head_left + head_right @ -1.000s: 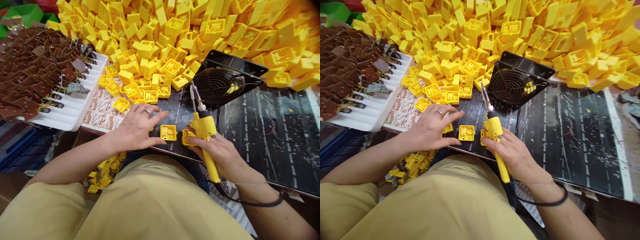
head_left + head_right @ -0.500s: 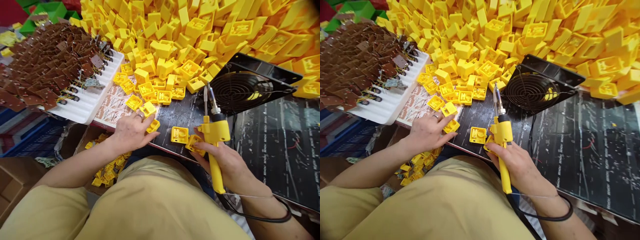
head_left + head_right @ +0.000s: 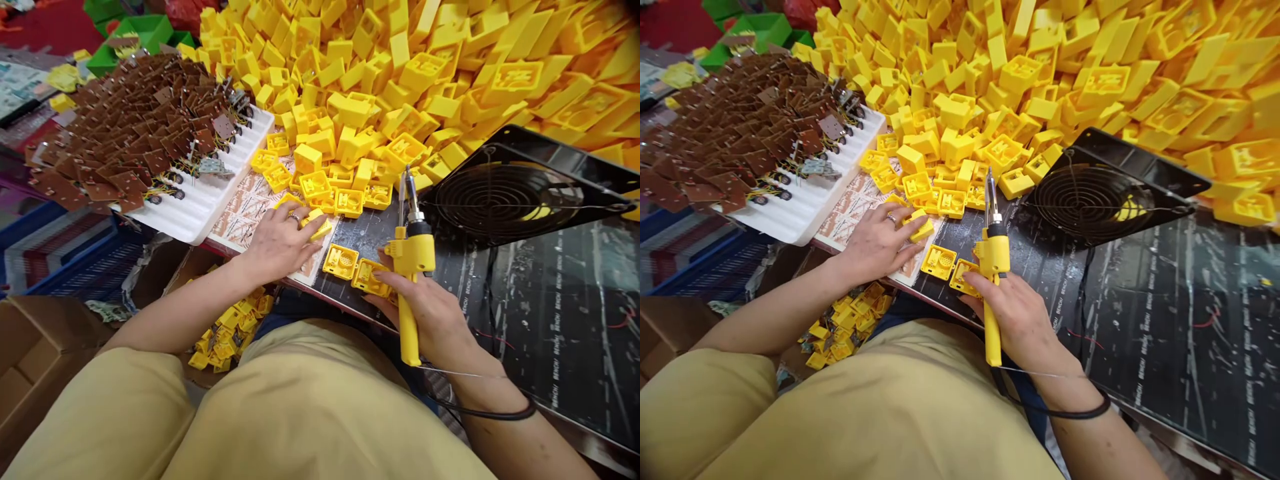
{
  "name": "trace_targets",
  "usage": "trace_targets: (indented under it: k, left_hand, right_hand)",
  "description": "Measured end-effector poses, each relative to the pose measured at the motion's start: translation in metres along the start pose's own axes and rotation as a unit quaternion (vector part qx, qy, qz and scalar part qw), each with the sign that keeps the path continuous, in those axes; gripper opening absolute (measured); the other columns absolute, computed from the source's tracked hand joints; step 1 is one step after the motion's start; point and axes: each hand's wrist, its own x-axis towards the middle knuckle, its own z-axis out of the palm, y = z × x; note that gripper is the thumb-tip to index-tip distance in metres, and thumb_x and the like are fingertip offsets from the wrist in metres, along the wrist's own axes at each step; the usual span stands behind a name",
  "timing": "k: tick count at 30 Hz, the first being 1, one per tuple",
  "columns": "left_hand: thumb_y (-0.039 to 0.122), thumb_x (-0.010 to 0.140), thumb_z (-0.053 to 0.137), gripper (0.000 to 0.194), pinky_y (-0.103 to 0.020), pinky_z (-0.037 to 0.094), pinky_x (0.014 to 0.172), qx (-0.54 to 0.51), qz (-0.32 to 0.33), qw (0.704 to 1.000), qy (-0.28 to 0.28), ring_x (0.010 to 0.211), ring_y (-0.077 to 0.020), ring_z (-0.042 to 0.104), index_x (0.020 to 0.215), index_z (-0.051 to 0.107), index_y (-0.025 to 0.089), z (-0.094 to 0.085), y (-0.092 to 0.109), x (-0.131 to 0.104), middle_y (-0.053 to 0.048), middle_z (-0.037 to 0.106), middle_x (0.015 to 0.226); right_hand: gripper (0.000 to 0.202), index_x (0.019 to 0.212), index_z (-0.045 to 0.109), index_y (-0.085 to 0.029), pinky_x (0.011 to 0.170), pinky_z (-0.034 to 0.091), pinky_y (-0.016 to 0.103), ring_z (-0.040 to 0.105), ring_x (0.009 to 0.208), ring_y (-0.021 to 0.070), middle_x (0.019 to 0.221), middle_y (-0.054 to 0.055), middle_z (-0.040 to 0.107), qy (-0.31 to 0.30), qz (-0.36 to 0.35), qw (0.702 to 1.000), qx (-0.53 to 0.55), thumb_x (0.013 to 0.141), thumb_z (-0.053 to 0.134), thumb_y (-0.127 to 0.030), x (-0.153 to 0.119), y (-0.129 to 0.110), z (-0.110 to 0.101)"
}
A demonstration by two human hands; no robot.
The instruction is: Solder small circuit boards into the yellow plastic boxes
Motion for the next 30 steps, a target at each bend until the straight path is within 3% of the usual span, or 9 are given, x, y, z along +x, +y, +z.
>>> trace_targets:
  k: [5, 9, 12, 15, 18, 20, 23, 27, 30]
  left_hand:
    - [0.043, 0.097, 0.041, 0.044, -0.043, 0.047, 0.094, -0.115, -0.033, 0.993, -0.002, 0.111, -0.0277, 0.061, 0.126, 0.064, 0.019, -0.008, -0.012, -0.001, -0.011, 0.071, 0.115]
    - [0.038, 0.101, 0.026, 0.048, -0.03, 0.047, 0.065, -0.165, -0.099, 0.971, -0.142, 0.071, -0.0192, 0.066, 0.116, 0.066, 0.016, -0.024, -0.013, 0.003, -0.005, 0.072, 0.078]
    - [0.037, 0.101, 0.025, 0.049, -0.032, 0.046, 0.062, -0.067, -0.115, 0.973, -0.187, 0.069, -0.0228, 0.067, 0.106, 0.069, 0.015, -0.024, -0.01, 0.003, -0.008, 0.071, 0.075]
    - [0.042, 0.101, 0.029, 0.05, -0.037, 0.05, 0.066, 0.017, -0.115, 0.984, -0.137, 0.08, -0.0281, 0.069, 0.106, 0.071, 0.016, -0.022, -0.01, -0.006, -0.012, 0.072, 0.084]
    - [0.048, 0.099, 0.041, 0.047, -0.04, 0.054, 0.082, -0.026, -0.02, 0.997, -0.071, 0.107, -0.0291, 0.064, 0.124, 0.065, 0.016, -0.023, -0.013, -0.017, -0.016, 0.069, 0.115]
    - [0.049, 0.096, 0.05, 0.052, -0.039, 0.052, 0.095, -0.08, 0.068, 0.992, -0.069, 0.117, -0.0269, 0.059, 0.134, 0.058, 0.014, -0.02, -0.013, -0.021, -0.017, 0.063, 0.13]
    - [0.044, 0.095, 0.056, 0.054, -0.036, 0.051, 0.097, -0.121, 0.127, 0.981, -0.085, 0.111, -0.0243, 0.061, 0.136, 0.055, 0.01, -0.01, -0.007, -0.017, -0.017, 0.068, 0.121]
    - [0.048, 0.094, 0.057, 0.06, -0.036, 0.051, 0.093, -0.127, 0.133, 0.98, -0.071, 0.108, -0.0242, 0.061, 0.141, 0.052, 0.012, -0.006, 0.004, -0.006, -0.015, 0.067, 0.124]
    - [0.051, 0.094, 0.055, 0.056, -0.041, 0.048, 0.097, -0.085, 0.06, 0.994, -0.043, 0.118, -0.026, 0.057, 0.139, 0.054, 0.018, -0.023, -0.016, -0.002, -0.013, 0.063, 0.133]
  right_hand:
    - [0.043, 0.124, 0.052, -0.016, 0.074, 0.058, 0.031, 0.07, 0.097, 0.0239, 0.101, 0.01, 0.07, 0.007, 0.012, 1.0, -0.018, 0.086, 0.072, -0.02, -0.005, 0.003, -0.001]
    - [0.046, 0.125, 0.053, -0.018, 0.074, 0.058, 0.032, 0.07, 0.094, 0.0238, 0.096, 0.008, 0.071, 0.017, 0.014, 0.999, -0.037, 0.084, 0.074, -0.019, -0.007, 0.003, -0.001]
    - [0.055, 0.131, 0.051, -0.019, 0.074, 0.058, 0.034, 0.07, 0.093, 0.0232, 0.114, 0.012, 0.07, 0.022, 0.017, 0.998, -0.051, 0.082, 0.076, -0.021, -0.008, 0.003, 0.0]
    - [0.063, 0.138, 0.046, -0.021, 0.077, 0.059, 0.035, 0.07, 0.097, 0.0244, 0.128, 0.014, 0.064, 0.025, 0.014, 0.998, -0.053, 0.082, 0.076, -0.021, -0.011, 0.005, 0.003]
    - [0.067, 0.142, 0.044, -0.024, 0.078, 0.061, 0.038, 0.07, 0.101, 0.0278, 0.128, 0.014, 0.064, 0.027, 0.012, 0.998, -0.05, 0.082, 0.074, -0.019, -0.013, 0.008, 0.004]
    - [0.072, 0.146, 0.04, -0.026, 0.072, 0.062, 0.038, 0.07, 0.1, 0.0299, 0.127, 0.014, 0.065, 0.03, 0.01, 0.998, -0.045, 0.083, 0.073, -0.017, -0.013, 0.011, 0.003]
    - [0.073, 0.151, 0.033, -0.029, 0.06, 0.062, 0.04, 0.071, 0.096, 0.0325, 0.127, 0.015, 0.064, 0.017, -0.002, 0.999, -0.029, 0.088, 0.067, -0.022, -0.012, 0.016, -0.002]
    - [0.071, 0.152, 0.031, -0.039, 0.069, 0.064, 0.045, 0.071, 0.097, 0.0319, 0.129, 0.009, 0.064, -0.016, 0.015, 0.999, -0.036, 0.089, 0.065, -0.033, -0.017, 0.027, -0.012]
    - [0.07, 0.147, 0.036, -0.049, 0.065, 0.063, 0.045, 0.071, 0.092, 0.0319, 0.119, 0.003, 0.069, -0.005, 0.049, 0.998, -0.037, 0.085, 0.068, -0.043, -0.03, 0.043, -0.015]
